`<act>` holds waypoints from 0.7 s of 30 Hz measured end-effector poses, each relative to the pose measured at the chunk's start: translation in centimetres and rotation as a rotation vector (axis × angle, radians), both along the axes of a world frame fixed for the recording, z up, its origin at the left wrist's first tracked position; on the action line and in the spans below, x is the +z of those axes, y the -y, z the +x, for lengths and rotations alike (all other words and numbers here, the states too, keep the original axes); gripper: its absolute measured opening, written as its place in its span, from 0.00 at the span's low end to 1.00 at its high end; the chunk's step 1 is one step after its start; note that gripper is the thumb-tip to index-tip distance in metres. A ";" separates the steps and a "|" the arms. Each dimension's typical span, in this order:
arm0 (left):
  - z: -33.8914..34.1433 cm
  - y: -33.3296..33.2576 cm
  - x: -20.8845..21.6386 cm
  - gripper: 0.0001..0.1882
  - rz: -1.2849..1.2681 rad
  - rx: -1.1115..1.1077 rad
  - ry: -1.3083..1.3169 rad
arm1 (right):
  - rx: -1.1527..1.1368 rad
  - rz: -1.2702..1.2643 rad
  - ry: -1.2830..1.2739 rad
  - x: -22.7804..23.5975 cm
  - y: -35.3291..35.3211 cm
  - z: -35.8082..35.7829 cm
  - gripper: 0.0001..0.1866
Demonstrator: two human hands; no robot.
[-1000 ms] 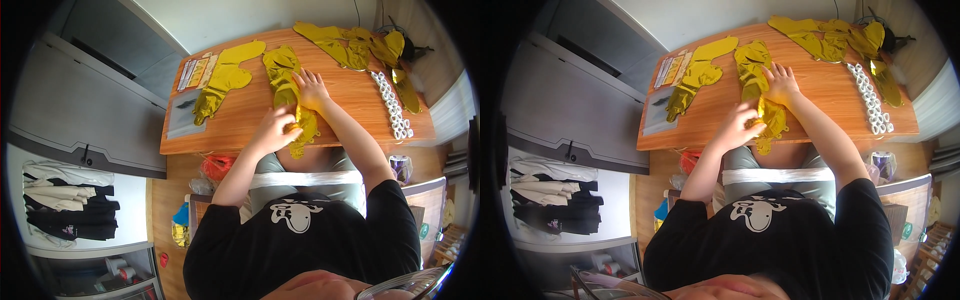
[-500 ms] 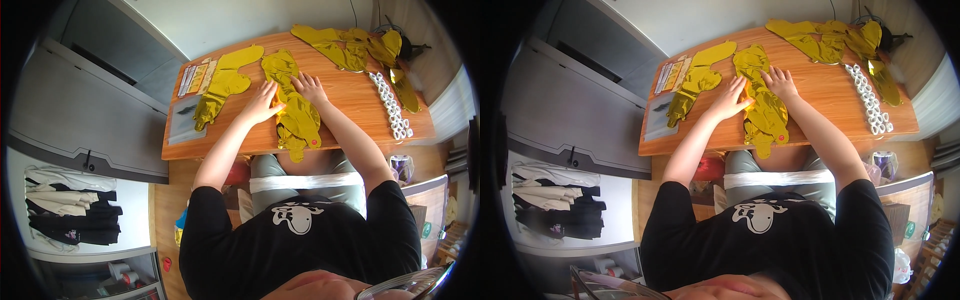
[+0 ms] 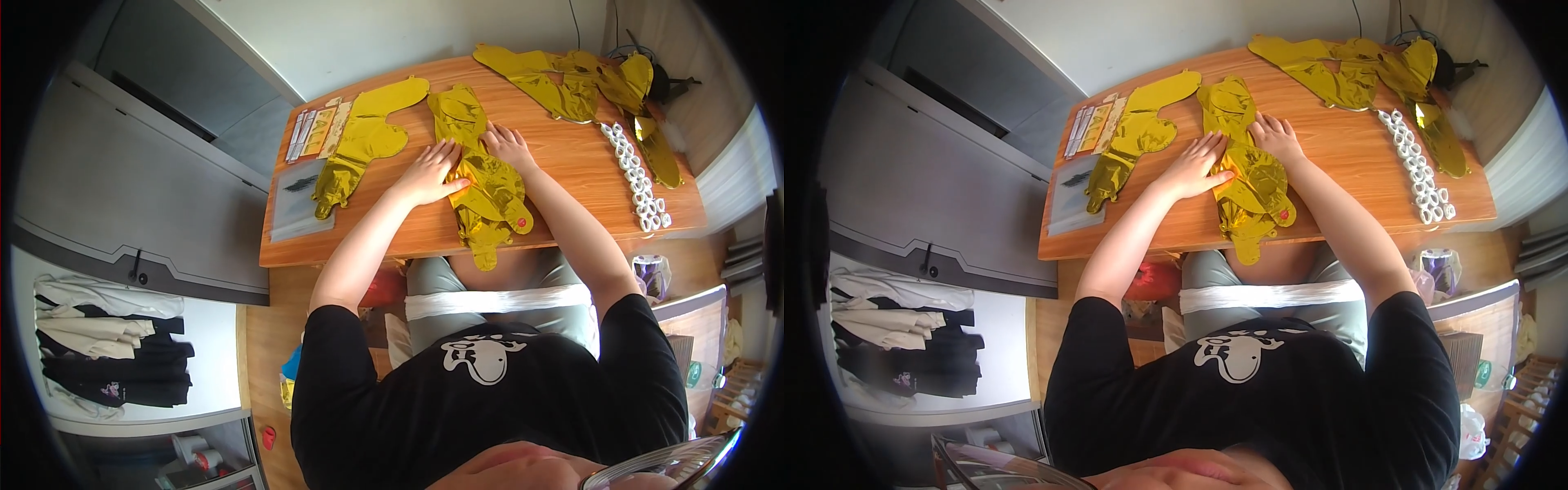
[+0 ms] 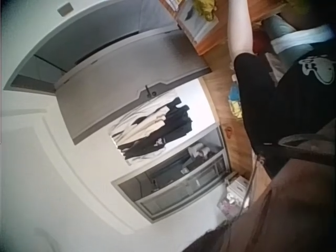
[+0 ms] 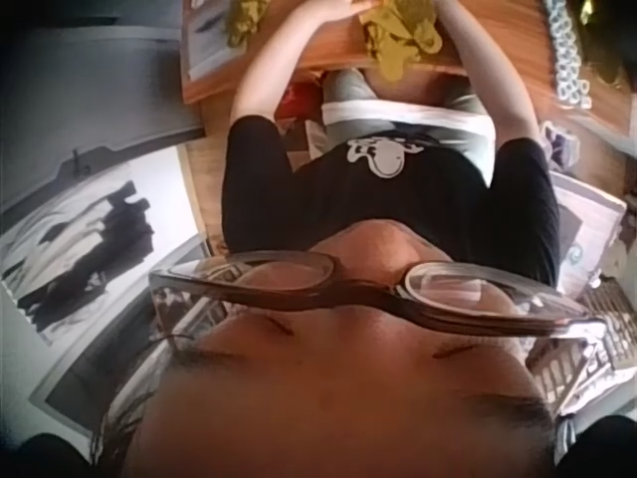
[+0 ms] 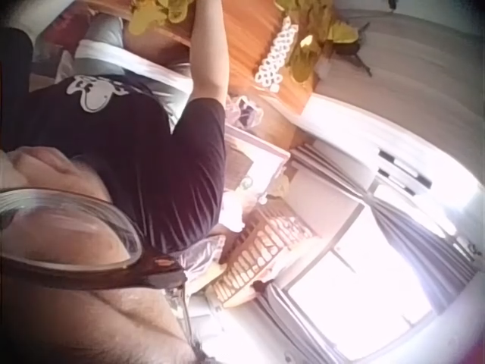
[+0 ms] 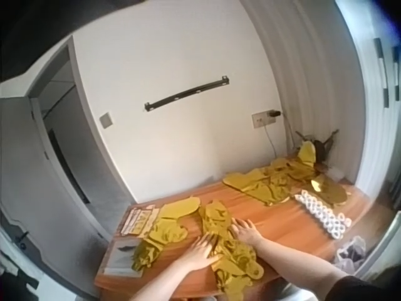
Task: Folding deflated gold foil balloons into small, compact squares.
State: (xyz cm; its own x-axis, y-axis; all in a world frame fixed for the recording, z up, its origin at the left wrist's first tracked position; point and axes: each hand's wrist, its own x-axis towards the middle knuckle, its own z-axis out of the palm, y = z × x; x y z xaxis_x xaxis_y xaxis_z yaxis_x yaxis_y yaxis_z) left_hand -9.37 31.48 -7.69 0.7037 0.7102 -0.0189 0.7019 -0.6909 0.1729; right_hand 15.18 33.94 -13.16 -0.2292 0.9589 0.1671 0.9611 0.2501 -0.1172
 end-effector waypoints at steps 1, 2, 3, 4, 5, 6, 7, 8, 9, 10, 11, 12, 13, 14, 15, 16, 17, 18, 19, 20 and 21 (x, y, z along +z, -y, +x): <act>-0.5 0.2 0.0 0.54 0.000 0.007 -0.009 | 0.015 0.017 -0.064 0.6 0.9 -0.6 0.23; -1.0 0.3 -0.1 0.54 0.000 0.019 -0.008 | 0.027 0.036 -0.127 1.7 1.6 -1.0 0.24; -1.0 0.2 -0.1 0.54 0.001 0.014 -0.012 | 0.028 0.037 -0.126 2.6 1.7 -0.7 0.24; -1.0 0.2 -0.1 0.55 0.000 0.010 -0.016 | 0.027 -0.038 -0.174 3.5 1.7 -0.6 0.24; -0.9 0.1 -0.1 0.55 0.000 0.011 -0.015 | 0.024 -0.114 -0.222 3.9 1.6 -0.4 0.24; -0.9 0.1 -0.2 0.53 -0.007 0.018 -0.017 | 0.026 -0.115 -0.221 4.2 1.7 -0.2 0.24; -0.9 0.0 -0.2 0.52 -0.014 0.026 -0.020 | 0.035 -0.101 -0.280 4.5 2.0 -0.1 0.24; -0.7 -0.1 -0.2 0.52 -0.015 0.023 -0.020 | 0.039 -0.087 -0.338 4.2 2.1 0.4 0.25; -0.6 -0.2 -0.1 0.51 -0.036 0.019 0.012 | 0.036 -0.088 -0.338 4.1 2.0 0.9 0.25; -0.4 -0.3 -0.1 0.51 -0.058 0.014 0.044 | 0.054 -0.074 -0.327 4.0 1.8 1.4 0.25; -0.5 -0.3 -0.2 0.51 -0.059 0.016 0.043 | 0.076 -0.061 -0.317 4.1 1.8 1.4 0.25; -0.6 -0.3 -0.3 0.51 -0.050 0.015 0.055 | 0.077 -0.062 -0.319 4.2 1.9 1.4 0.25; -0.6 -0.4 -0.5 0.50 -0.042 0.014 0.066 | 0.092 -0.056 -0.302 4.4 2.0 1.5 0.25; -0.8 -0.3 -0.5 0.50 -0.044 0.016 0.065 | 0.107 -0.052 -0.285 4.8 2.3 1.4 0.25; -0.9 -0.1 -0.6 0.51 -0.022 0.015 0.079 | 0.109 -0.055 -0.287 5.2 2.5 1.3 0.25; -1.1 0.0 -0.6 0.51 0.000 0.013 0.093 | 0.114 -0.069 -0.286 5.6 2.8 1.1 0.25; -0.9 0.0 -0.4 0.51 -0.003 0.008 0.093 | 0.112 -0.081 -0.285 5.7 3.0 1.3 0.26; -0.7 0.1 -0.3 0.50 -0.009 0.013 0.106 | 0.106 -0.084 -0.285 5.7 3.1 1.5 0.26; -0.5 0.1 -0.2 0.50 -0.015 0.019 0.118 | 0.108 -0.076 -0.282 5.8 3.1 1.6 0.26; -0.5 0.2 -0.3 0.50 -0.019 0.020 0.118 | 0.115 -0.067 -0.280 5.8 3.1 1.6 0.26; -0.5 0.2 -0.4 0.49 0.022 0.021 0.084 | 0.115 -0.071 -0.281 5.8 3.1 1.5 0.26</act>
